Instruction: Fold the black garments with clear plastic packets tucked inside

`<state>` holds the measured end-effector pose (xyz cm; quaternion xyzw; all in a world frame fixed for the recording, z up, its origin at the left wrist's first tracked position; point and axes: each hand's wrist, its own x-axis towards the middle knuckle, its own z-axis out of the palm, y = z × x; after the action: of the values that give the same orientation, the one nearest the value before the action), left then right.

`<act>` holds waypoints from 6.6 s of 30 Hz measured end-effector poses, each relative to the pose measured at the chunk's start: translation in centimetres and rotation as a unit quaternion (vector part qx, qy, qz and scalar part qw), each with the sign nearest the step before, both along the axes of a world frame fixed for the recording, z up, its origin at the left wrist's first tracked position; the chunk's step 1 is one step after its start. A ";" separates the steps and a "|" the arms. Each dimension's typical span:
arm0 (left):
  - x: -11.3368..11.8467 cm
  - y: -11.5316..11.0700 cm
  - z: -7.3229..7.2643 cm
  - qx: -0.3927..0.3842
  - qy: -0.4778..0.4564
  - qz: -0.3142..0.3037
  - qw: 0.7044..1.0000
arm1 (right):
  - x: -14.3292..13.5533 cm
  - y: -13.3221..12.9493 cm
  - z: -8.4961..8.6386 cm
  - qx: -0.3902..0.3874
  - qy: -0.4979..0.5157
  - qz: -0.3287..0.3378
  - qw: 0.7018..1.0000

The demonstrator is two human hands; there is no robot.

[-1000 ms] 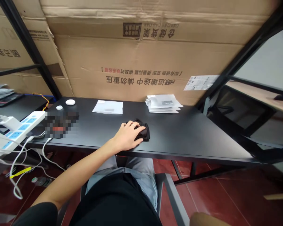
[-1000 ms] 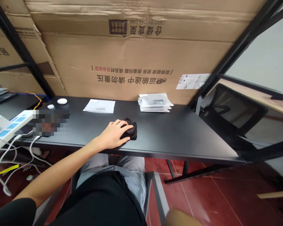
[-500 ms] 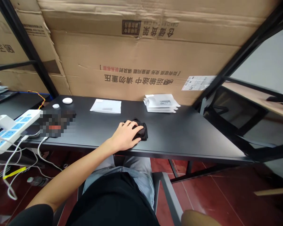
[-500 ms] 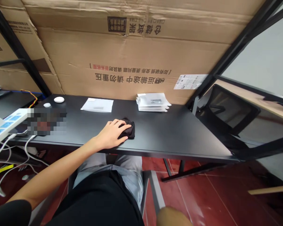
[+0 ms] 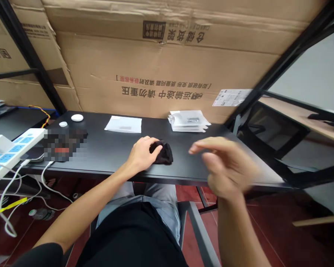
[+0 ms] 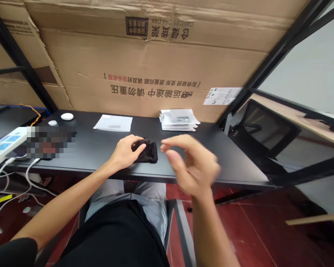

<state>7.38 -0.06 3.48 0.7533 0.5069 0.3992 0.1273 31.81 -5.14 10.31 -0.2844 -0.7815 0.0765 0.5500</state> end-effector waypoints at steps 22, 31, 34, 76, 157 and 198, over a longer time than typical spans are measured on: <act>-6.0 -2.2 0.4 0.014 0.215 0.088 0.973 | -1.3 6.2 -7.5 -0.140 -0.293 -0.031 0.945; -13.5 0.2 0.6 -0.005 0.179 0.217 0.960 | 0.4 7.9 -8.0 -0.140 -0.289 -0.046 0.946; -16.6 -0.7 0.3 -0.036 0.222 0.233 0.946 | 0.6 8.8 -8.2 -0.129 -0.276 -0.062 0.950; -13.3 0.7 2.2 0.001 0.209 -0.073 0.975 | 2.3 9.3 -6.6 -0.086 -0.284 -0.011 0.955; -27.0 -13.5 -2.2 -0.046 0.243 0.503 0.828 | -6.4 11.8 -9.4 -0.174 -0.420 0.004 0.890; -5.6 -0.2 2.1 0.098 0.208 0.047 0.972 | 3.3 19.1 -0.1 0.078 -0.445 -0.306 0.838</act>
<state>1.80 -0.30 5.59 0.8042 0.5152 0.2867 -0.0744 35.12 14.01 10.20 -0.4681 -0.8188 -0.2917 0.1592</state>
